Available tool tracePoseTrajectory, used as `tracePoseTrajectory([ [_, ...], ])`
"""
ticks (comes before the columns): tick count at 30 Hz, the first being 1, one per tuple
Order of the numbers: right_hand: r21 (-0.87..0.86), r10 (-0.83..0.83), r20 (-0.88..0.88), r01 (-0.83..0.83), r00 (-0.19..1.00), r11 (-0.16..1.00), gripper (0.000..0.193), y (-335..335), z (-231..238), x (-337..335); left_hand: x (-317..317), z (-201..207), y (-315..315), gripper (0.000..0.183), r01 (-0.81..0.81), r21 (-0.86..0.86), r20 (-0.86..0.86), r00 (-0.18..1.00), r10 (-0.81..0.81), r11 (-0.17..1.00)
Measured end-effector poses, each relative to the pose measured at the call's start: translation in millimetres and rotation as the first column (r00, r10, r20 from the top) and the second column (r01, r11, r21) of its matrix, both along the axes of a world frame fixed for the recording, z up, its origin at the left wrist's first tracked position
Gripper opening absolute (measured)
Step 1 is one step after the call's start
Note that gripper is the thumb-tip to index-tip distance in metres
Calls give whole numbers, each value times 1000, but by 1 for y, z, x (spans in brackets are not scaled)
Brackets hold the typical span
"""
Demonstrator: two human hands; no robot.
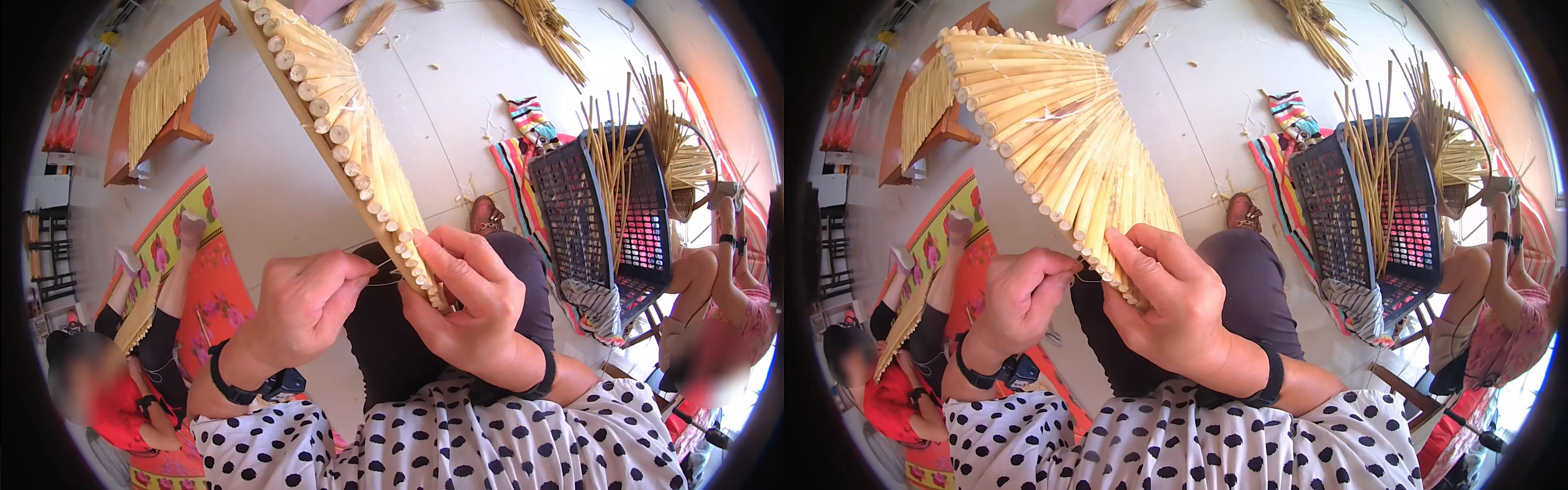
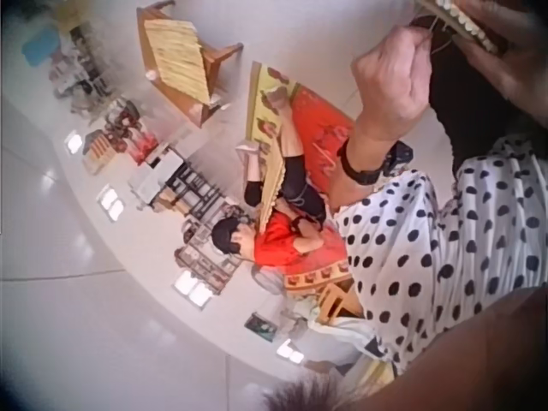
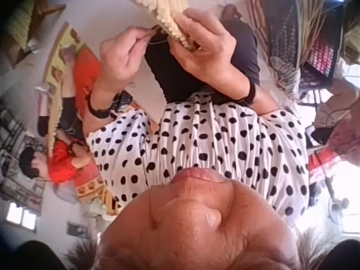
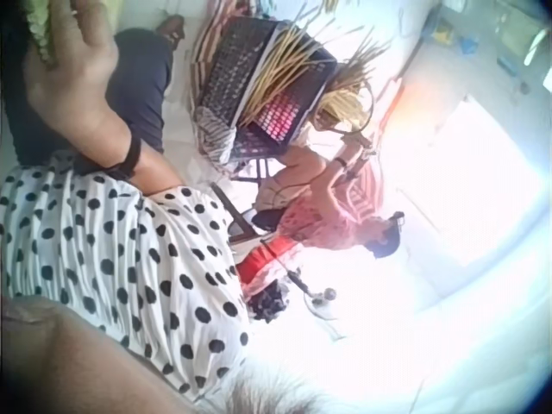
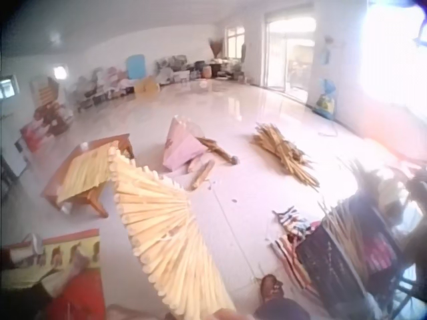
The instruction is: The person sits on the floor and weaves a bamboo mat by hand, using a needle and thread to bind bamboo strips together. They repeatedly pass the needle through the strips and pull the thread to secure the structure.
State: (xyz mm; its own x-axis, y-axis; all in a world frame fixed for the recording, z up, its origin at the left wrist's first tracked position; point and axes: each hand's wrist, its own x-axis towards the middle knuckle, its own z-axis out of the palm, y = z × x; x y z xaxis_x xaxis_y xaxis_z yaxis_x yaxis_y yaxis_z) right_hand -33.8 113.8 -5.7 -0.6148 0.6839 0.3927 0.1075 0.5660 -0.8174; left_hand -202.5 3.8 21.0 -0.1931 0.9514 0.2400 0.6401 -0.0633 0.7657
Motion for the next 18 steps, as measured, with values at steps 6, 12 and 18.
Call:
tracePoseTrajectory([
  [6,206,-70,23,64,997,976,40,17,4,3,-10,-11,-45,11,-150,-263,37,986,166,953],
  [12,105,-40,-96,50,995,993,45,9,-7,4,-14,-7,-61,20,-211,-71,-59,976,207,975],
  [18,97,-14,21,12,1000,995,44,16,-9,17,-4,-8,-20,28,-80,206,-251,959,132,975],
])
